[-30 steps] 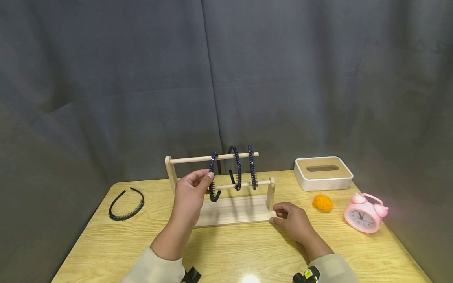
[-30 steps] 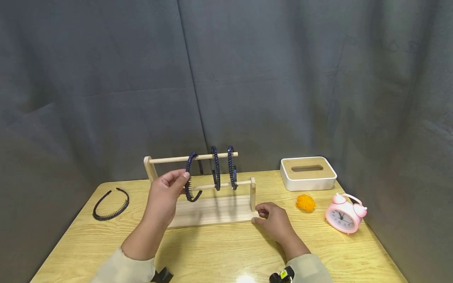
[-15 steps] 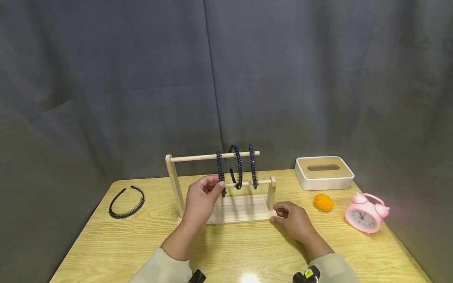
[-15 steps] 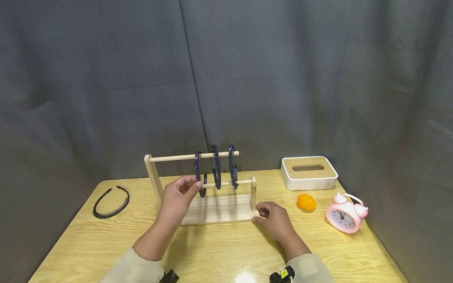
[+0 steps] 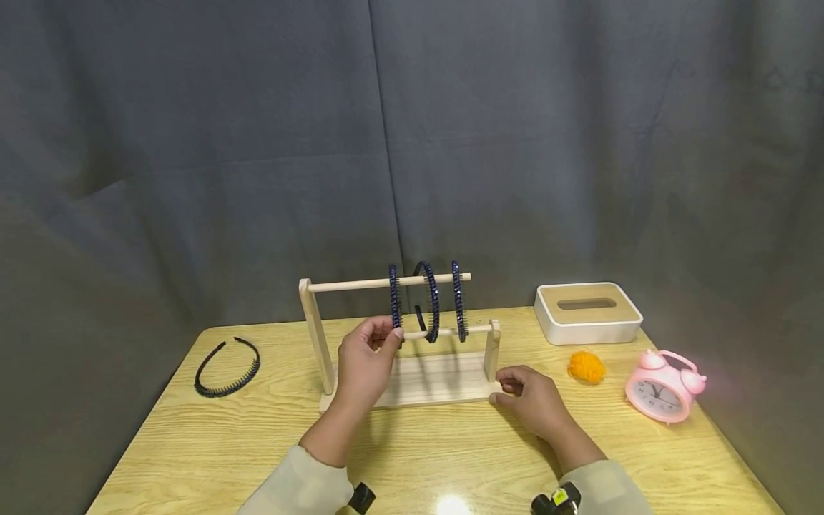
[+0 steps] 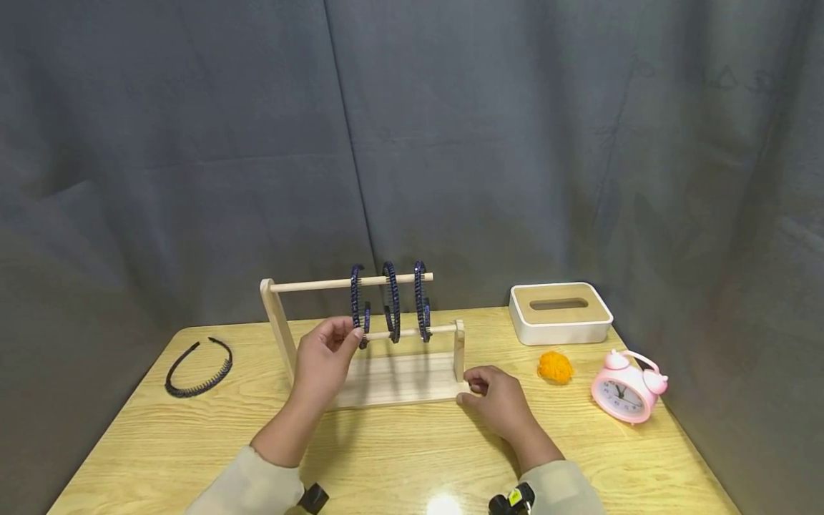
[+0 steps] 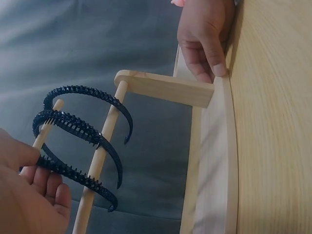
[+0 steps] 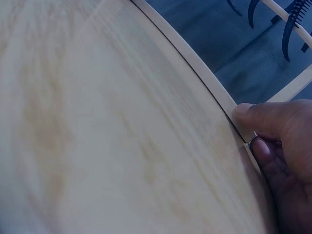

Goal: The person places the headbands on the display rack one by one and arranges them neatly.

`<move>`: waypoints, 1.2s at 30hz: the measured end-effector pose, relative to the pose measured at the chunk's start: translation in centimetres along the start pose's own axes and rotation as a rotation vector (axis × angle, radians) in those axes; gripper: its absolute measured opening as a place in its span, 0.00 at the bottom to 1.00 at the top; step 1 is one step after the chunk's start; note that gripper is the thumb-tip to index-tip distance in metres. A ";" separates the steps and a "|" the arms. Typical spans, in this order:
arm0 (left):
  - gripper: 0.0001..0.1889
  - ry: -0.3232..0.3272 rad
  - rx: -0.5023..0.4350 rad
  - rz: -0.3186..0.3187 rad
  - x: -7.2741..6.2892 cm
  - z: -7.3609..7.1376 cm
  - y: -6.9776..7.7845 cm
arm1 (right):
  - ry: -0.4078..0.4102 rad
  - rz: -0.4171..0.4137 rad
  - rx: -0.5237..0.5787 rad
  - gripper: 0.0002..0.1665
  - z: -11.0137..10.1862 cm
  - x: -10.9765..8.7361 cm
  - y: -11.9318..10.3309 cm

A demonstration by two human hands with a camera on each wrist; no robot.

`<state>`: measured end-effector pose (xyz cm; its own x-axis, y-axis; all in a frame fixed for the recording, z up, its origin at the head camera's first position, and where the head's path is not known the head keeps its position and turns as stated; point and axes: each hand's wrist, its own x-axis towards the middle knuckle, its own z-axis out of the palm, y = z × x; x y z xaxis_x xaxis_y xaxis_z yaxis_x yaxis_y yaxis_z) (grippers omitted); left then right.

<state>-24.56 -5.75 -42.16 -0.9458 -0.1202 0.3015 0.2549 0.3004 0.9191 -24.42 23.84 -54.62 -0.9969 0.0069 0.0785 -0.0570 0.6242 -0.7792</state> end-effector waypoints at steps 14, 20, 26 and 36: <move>0.06 -0.019 -0.003 0.033 0.1 0.0 -1.0 | -0.008 0.019 0.004 0.22 -0.1 0.0 -0.1; 0.09 -0.038 -0.006 0.042 0.0 -0.3 -1.1 | -0.008 0.019 0.009 0.21 -0.1 0.0 -0.2; 0.13 -0.042 0.026 0.062 -0.4 -0.9 -0.9 | -0.001 0.018 0.011 0.21 -0.2 0.1 -0.2; 0.08 0.291 0.207 0.250 -1.4 -6.9 -4.7 | -0.009 0.025 0.018 0.21 0.1 0.0 -0.1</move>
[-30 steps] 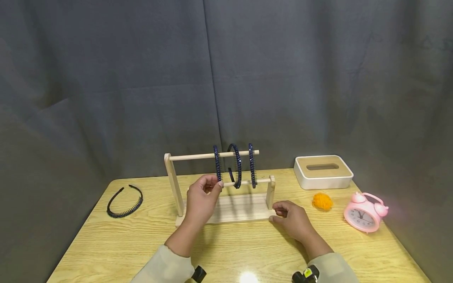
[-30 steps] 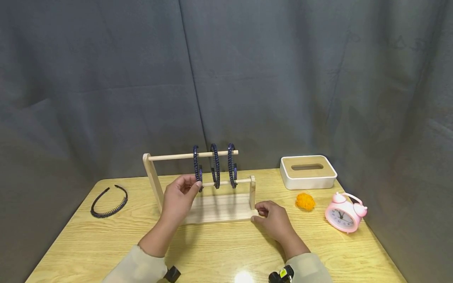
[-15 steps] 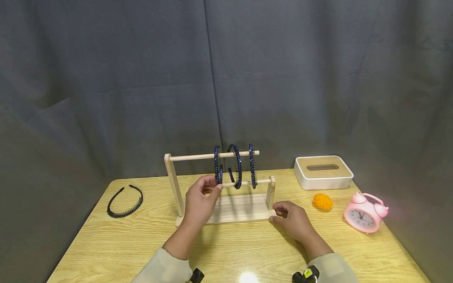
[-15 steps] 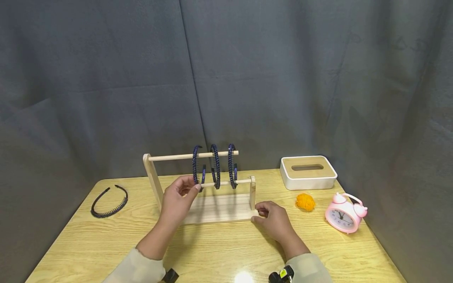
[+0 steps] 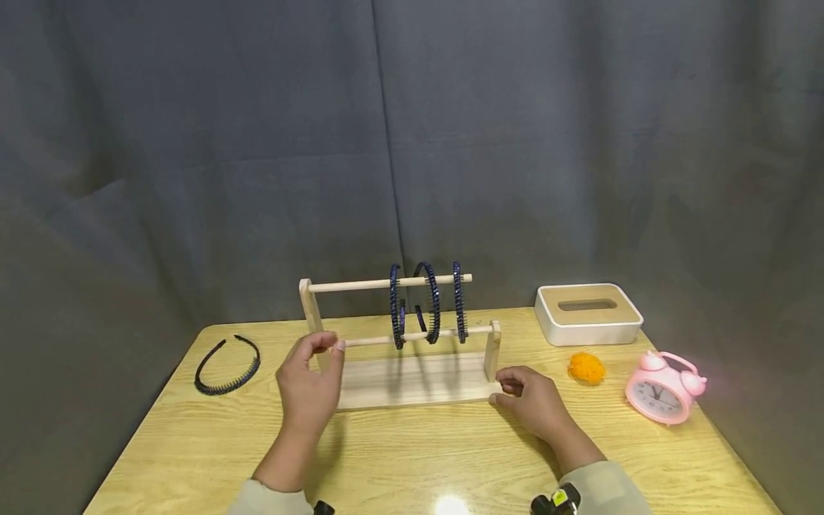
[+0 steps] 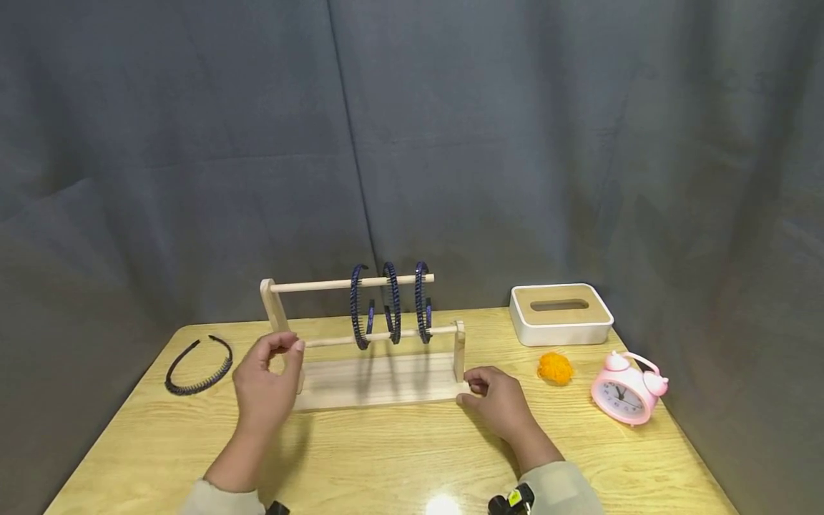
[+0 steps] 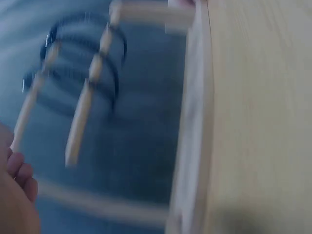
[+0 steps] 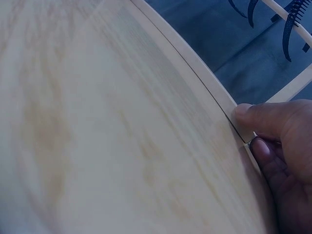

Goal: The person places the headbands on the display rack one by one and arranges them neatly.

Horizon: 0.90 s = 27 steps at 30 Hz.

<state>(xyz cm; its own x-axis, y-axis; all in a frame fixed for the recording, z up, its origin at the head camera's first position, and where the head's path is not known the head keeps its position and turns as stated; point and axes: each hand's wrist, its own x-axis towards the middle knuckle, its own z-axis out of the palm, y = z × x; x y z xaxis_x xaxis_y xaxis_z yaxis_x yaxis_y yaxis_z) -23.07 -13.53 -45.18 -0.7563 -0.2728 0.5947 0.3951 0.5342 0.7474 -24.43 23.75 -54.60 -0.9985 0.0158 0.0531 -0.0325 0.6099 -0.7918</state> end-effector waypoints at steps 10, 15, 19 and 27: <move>0.30 -0.298 0.459 -0.302 2.8 -11.4 -13.4 | -0.017 -0.015 -0.016 0.23 -0.1 0.1 0.0; 0.33 -0.460 0.566 -0.326 4.1 -13.0 -16.2 | -0.031 -0.024 -0.012 0.22 -0.4 -0.2 0.2; 0.33 -0.560 0.631 -0.298 4.8 -12.8 -16.8 | -0.023 -0.011 -0.006 0.21 -0.3 -0.4 0.4; 0.19 -0.628 0.747 -0.296 5.1 -12.4 -16.6 | -0.015 -0.033 -0.003 0.21 -0.3 -0.1 0.3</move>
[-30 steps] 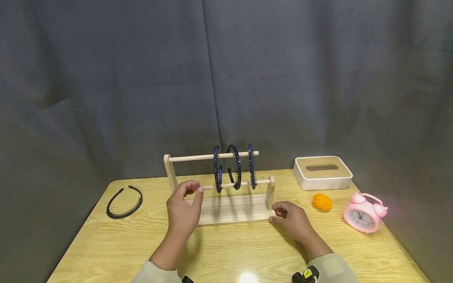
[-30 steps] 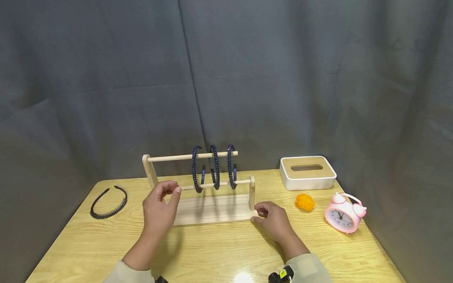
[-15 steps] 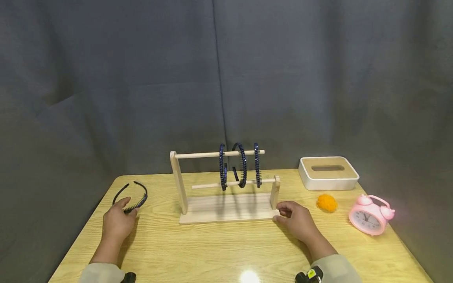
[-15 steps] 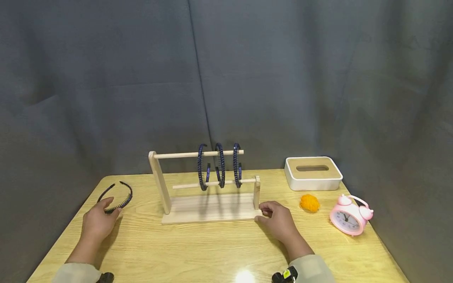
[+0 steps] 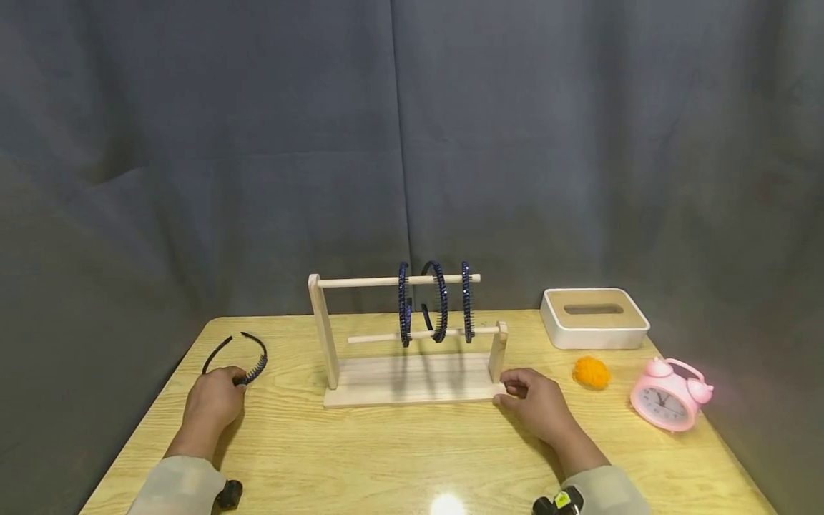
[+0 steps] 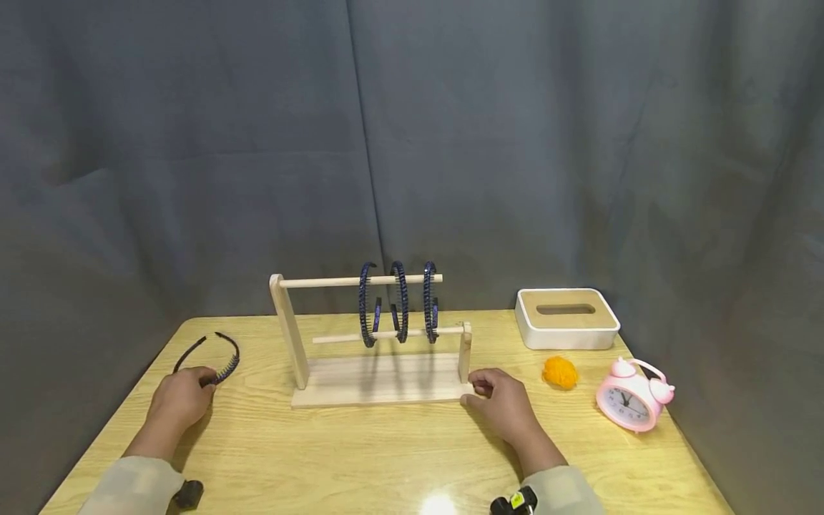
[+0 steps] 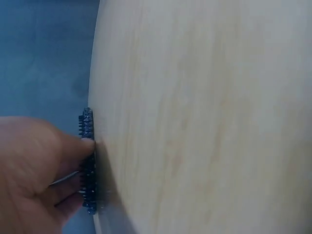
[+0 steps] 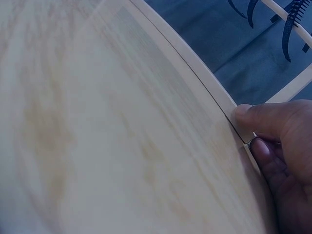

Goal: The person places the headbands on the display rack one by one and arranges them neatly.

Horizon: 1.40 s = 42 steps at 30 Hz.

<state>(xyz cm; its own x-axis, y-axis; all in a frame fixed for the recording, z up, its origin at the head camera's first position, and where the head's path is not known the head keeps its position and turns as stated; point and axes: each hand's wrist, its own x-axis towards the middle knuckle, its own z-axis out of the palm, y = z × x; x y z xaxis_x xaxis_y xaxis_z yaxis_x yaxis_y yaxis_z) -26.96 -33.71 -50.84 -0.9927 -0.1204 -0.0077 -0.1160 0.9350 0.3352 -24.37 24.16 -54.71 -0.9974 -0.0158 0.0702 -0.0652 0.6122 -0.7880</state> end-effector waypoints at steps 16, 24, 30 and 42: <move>0.16 0.354 -0.881 -0.197 -6.4 -5.8 6.1 | -0.010 0.003 -0.021 0.23 0.0 0.0 -0.1; 0.13 0.202 -1.824 0.324 -11.8 -10.7 11.2 | -0.003 0.011 -0.023 0.23 -0.1 0.0 -0.2; 0.23 -0.119 -1.899 0.767 -13.3 -12.5 14.0 | -0.007 0.007 -0.034 0.22 -0.2 0.1 -0.2; 0.11 -0.081 -1.757 0.318 -9.1 -13.2 21.1 | -0.004 0.005 0.001 0.22 0.0 0.0 -0.3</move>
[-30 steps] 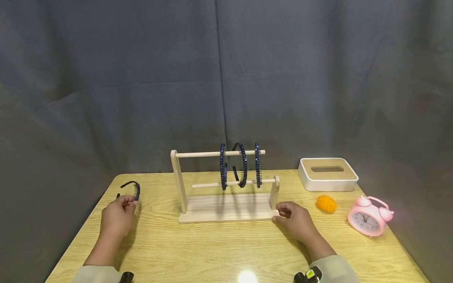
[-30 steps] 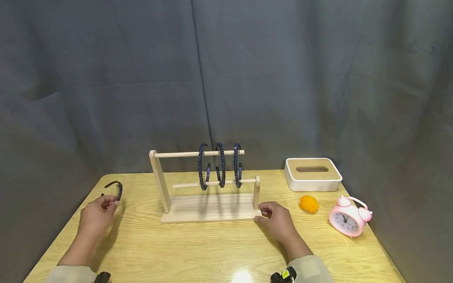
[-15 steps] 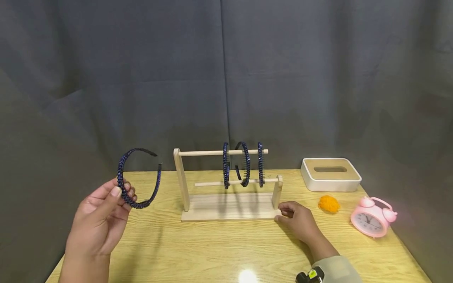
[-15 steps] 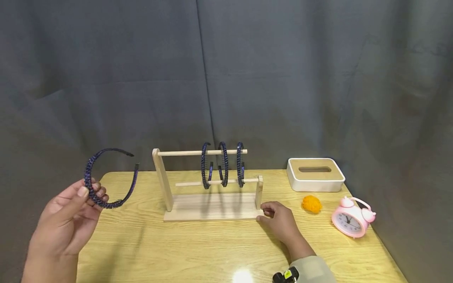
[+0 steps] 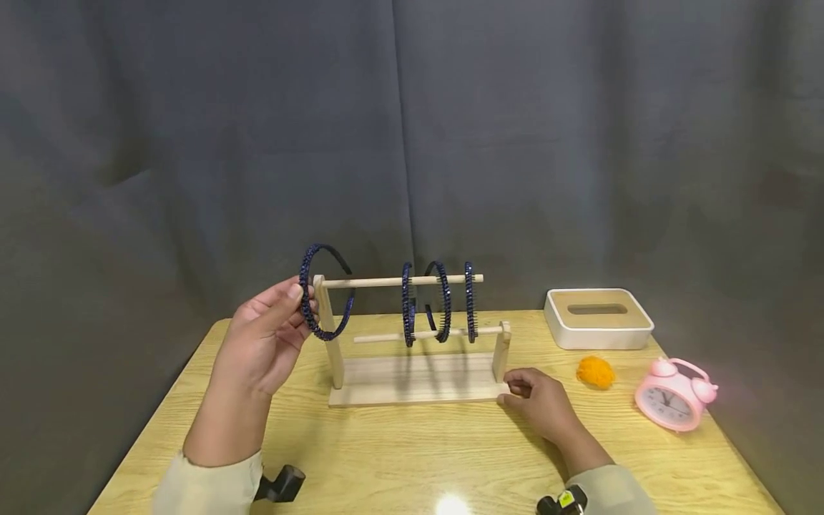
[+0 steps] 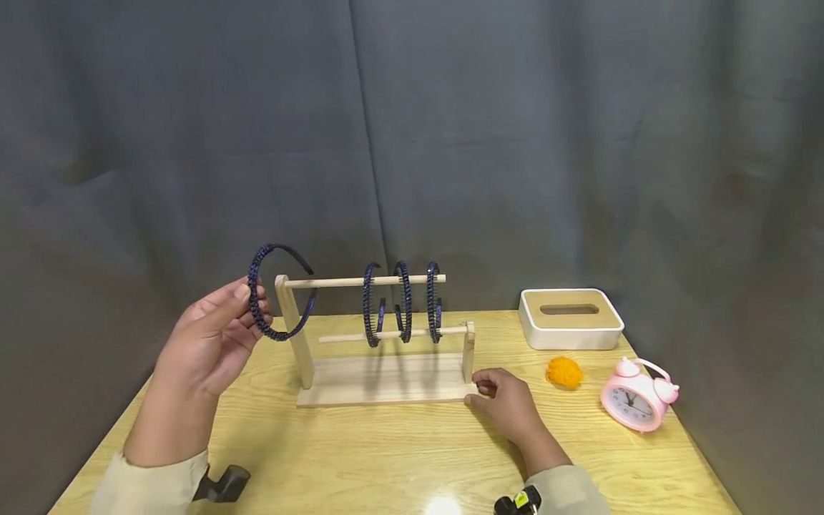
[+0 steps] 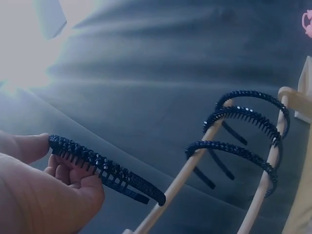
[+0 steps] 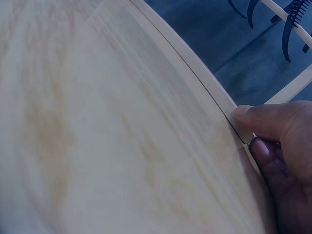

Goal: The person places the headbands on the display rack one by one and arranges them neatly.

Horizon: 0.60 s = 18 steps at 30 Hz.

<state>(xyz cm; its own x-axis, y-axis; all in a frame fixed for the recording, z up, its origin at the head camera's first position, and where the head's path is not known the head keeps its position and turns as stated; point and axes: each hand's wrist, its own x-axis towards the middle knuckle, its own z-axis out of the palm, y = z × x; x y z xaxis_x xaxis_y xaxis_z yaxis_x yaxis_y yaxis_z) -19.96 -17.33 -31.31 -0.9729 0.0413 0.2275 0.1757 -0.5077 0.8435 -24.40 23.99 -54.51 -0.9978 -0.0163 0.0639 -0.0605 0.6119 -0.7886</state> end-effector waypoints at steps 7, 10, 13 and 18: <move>0.14 0.069 0.066 -0.101 1.5 0.7 -0.7 | 0.003 -0.019 -0.002 0.22 0.0 0.2 -0.4; 0.15 0.064 0.115 -0.132 2.2 1.2 -1.0 | 0.010 -0.020 0.001 0.21 -0.1 0.2 -0.5; 0.15 0.057 0.147 -0.170 2.9 1.6 -1.4 | 0.004 -0.014 0.001 0.22 -0.2 0.1 -0.4; 0.17 0.082 0.102 -0.241 3.9 1.8 -2.4 | 0.003 0.003 -0.002 0.22 -0.1 -0.1 -0.2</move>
<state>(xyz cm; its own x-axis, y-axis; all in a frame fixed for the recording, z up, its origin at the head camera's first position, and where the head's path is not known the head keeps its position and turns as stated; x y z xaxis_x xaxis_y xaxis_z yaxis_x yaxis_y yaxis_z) -23.91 -14.41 -31.60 -0.9967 0.0782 -0.0222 -0.0519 -0.4024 0.9140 -24.32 23.92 -54.30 -0.9979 -0.0124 0.0629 -0.0573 0.6138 -0.7874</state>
